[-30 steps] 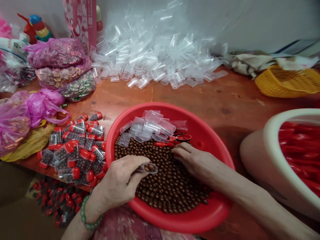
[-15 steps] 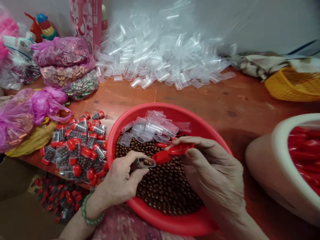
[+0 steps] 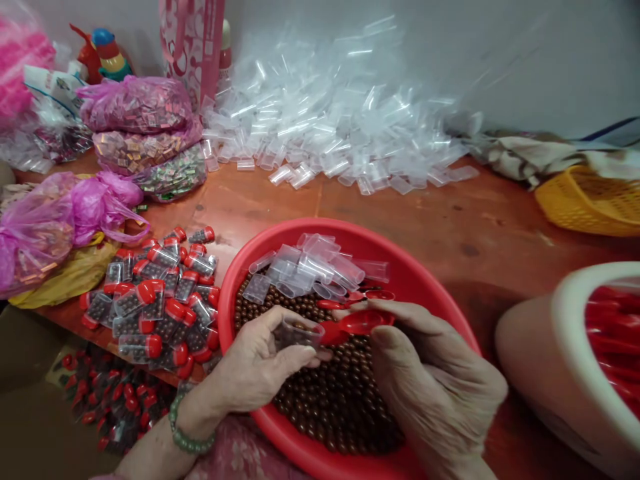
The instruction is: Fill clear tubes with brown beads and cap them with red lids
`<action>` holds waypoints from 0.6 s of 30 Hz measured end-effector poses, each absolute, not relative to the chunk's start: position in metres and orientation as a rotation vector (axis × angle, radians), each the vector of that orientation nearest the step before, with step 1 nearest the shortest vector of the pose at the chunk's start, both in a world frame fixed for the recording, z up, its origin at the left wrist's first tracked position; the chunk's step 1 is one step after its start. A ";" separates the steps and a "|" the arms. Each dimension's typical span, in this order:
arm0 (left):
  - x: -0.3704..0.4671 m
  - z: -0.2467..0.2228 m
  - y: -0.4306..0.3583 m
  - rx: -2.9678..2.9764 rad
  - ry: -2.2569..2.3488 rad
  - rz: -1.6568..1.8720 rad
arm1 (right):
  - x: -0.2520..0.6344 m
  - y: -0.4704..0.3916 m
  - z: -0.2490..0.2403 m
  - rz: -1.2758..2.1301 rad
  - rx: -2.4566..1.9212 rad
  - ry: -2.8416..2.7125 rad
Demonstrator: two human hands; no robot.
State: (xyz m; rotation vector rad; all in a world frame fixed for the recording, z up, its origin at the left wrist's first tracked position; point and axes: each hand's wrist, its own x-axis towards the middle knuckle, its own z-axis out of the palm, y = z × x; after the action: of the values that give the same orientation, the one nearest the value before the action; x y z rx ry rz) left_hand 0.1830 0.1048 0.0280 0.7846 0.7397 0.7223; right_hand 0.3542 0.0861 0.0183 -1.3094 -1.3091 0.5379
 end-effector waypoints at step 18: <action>0.185 0.024 0.108 0.833 0.821 0.825 | 0.365 0.097 0.028 0.213 -1.058 -2.134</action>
State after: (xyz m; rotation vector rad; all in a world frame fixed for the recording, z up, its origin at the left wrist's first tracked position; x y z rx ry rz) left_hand 0.1848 0.1080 0.0239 0.8328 0.8213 0.8246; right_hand 0.3653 0.0974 0.0278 -1.0580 -2.1344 0.2135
